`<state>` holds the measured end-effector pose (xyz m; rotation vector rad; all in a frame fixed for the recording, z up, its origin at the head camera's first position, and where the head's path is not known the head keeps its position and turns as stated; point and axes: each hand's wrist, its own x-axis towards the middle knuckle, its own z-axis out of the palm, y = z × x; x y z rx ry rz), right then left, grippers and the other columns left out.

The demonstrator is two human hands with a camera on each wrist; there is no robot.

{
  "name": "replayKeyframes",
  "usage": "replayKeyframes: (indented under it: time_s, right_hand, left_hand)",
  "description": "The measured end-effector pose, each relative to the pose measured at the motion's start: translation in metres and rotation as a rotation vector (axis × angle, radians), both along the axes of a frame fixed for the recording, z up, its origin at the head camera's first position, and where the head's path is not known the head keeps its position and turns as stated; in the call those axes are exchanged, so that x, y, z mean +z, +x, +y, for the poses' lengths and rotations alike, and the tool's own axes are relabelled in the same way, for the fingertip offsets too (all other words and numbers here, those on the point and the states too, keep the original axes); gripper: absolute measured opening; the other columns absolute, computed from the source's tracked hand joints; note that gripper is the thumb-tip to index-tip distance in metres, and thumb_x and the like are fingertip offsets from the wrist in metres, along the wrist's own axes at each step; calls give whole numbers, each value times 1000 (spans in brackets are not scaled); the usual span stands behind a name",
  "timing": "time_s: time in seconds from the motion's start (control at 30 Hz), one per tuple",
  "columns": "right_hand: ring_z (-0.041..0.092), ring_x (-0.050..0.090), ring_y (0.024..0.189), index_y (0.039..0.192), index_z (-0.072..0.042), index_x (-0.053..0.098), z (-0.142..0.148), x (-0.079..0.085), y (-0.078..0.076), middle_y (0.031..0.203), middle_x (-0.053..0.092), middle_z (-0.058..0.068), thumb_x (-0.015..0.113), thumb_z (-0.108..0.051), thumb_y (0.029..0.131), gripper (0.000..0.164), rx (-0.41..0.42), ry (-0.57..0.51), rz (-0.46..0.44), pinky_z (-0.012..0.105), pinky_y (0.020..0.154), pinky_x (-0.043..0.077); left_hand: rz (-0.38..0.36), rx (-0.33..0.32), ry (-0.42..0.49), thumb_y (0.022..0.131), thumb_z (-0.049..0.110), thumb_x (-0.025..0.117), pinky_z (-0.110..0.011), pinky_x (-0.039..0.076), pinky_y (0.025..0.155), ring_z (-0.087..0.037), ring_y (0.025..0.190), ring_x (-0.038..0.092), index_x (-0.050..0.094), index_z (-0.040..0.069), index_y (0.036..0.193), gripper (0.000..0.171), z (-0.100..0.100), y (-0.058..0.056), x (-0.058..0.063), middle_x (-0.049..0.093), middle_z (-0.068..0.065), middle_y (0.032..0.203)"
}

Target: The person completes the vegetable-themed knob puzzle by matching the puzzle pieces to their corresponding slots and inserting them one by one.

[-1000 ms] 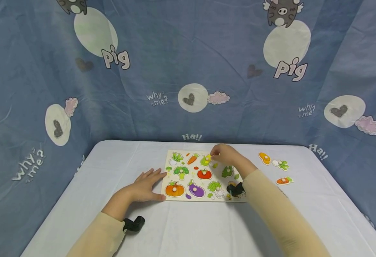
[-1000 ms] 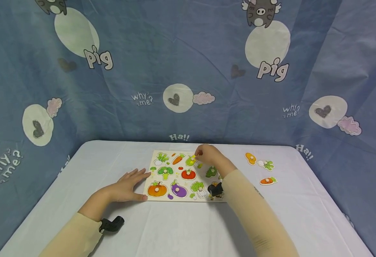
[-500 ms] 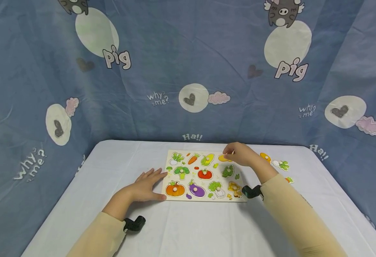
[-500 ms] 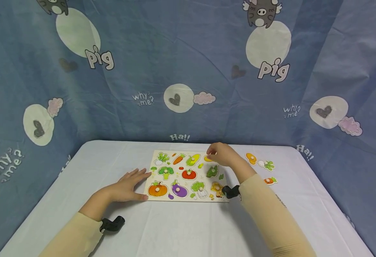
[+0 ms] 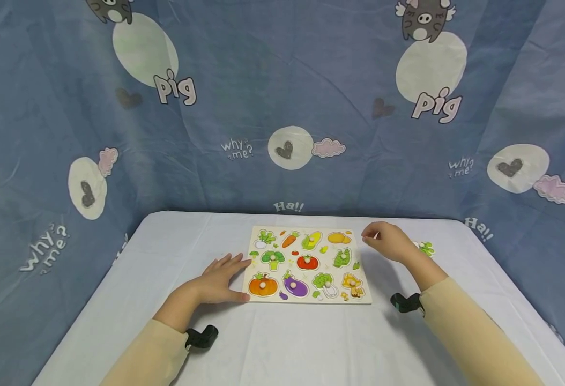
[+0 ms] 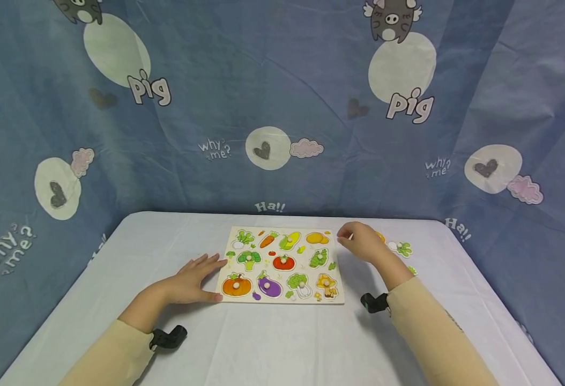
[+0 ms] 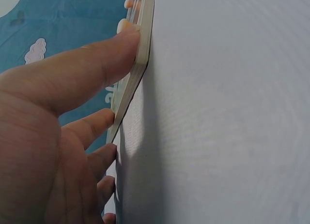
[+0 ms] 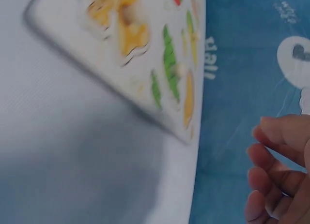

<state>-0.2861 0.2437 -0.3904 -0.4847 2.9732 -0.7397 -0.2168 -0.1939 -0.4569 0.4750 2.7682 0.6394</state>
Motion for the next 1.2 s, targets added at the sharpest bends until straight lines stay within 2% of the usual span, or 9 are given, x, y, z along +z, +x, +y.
replayKeyframes:
  time_s: [0.27,0.53,0.67,0.93,1.2]
  right_hand:
    - [22,55,78,105,-3,71,24,-16,-1,96,66,10,64,-15,97,16,-98,-39,79,35,65,46]
    - [31,62,90,108,0,69,49,-32,-5,102,68,17,61,-15,98,20,-176,-67,124,47,78,50]
    - [34,62,93,112,1,68,60,-36,-7,104,69,17,60,-16,99,23,-209,-80,124,49,79,50]
    - [32,60,88,113,4,65,69,-41,-16,104,67,20,60,-15,98,25,-286,-117,83,35,68,46]
    - [34,57,93,119,6,61,80,-53,-28,109,61,23,56,-16,100,29,-386,-152,14,37,76,47]
  left_hand:
    - [3,-6,13,77,56,77,-60,5,121,-41,151,11,38,16,156,97,-1,1,1,24,-16,164]
    - [10,-13,19,78,53,78,-59,5,121,-41,151,13,39,16,155,94,0,3,1,25,-16,163]
    - [13,-7,17,78,52,78,-59,5,121,-40,151,13,39,16,155,94,0,3,0,26,-16,163]
    - [12,1,16,78,53,78,-59,5,121,-40,152,13,39,17,155,94,-2,4,1,25,-15,163]
    - [14,-5,0,78,55,77,-58,4,122,-39,152,12,38,18,156,94,-1,2,-1,24,-14,164]
